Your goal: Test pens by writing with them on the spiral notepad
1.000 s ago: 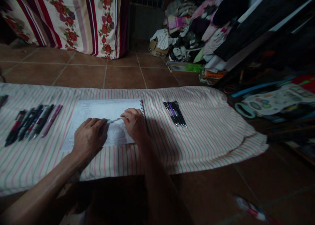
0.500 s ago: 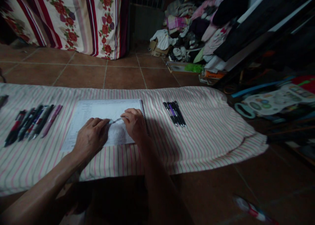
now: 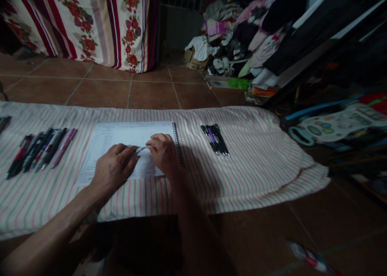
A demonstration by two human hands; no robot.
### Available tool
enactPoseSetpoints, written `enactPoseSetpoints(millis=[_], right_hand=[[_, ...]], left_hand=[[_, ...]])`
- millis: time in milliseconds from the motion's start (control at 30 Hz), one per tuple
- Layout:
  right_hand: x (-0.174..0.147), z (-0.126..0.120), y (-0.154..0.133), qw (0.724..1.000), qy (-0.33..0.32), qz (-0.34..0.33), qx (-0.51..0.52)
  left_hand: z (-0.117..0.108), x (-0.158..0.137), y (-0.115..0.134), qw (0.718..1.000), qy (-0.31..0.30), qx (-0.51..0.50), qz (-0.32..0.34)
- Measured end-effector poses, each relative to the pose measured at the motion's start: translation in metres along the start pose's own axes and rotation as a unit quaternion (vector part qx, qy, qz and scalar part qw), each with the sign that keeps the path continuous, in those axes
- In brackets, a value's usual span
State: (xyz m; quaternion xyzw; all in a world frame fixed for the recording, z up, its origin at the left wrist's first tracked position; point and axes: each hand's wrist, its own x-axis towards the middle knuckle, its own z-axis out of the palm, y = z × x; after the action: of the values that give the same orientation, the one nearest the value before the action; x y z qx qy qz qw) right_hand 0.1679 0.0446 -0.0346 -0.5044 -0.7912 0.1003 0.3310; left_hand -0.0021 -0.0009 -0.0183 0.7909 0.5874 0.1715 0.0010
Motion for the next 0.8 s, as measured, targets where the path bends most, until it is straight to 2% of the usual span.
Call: enactPoseSetpoints(millis=[200, 467, 800], right_hand=[[-0.0004, 0.002, -0.0012, 1.0, -0.004, -0.013, 0.013], [0.0001, 0.002, -0.0027, 1.0, -0.008, -0.014, 0.022], [0.0007, 0.0045, 0.0011, 1.0, 0.003, -0.03, 0.01]], left_hand=[[-0.0025, 0.0007, 0.0025, 0.998, -0.008, 0.037, -0.042], [-0.0039, 0.0003, 0.0018, 0.999, 0.01, 0.049, -0.009], [-0.0068, 0.0004, 0.0031, 0.998, 0.001, 0.062, -0.017]])
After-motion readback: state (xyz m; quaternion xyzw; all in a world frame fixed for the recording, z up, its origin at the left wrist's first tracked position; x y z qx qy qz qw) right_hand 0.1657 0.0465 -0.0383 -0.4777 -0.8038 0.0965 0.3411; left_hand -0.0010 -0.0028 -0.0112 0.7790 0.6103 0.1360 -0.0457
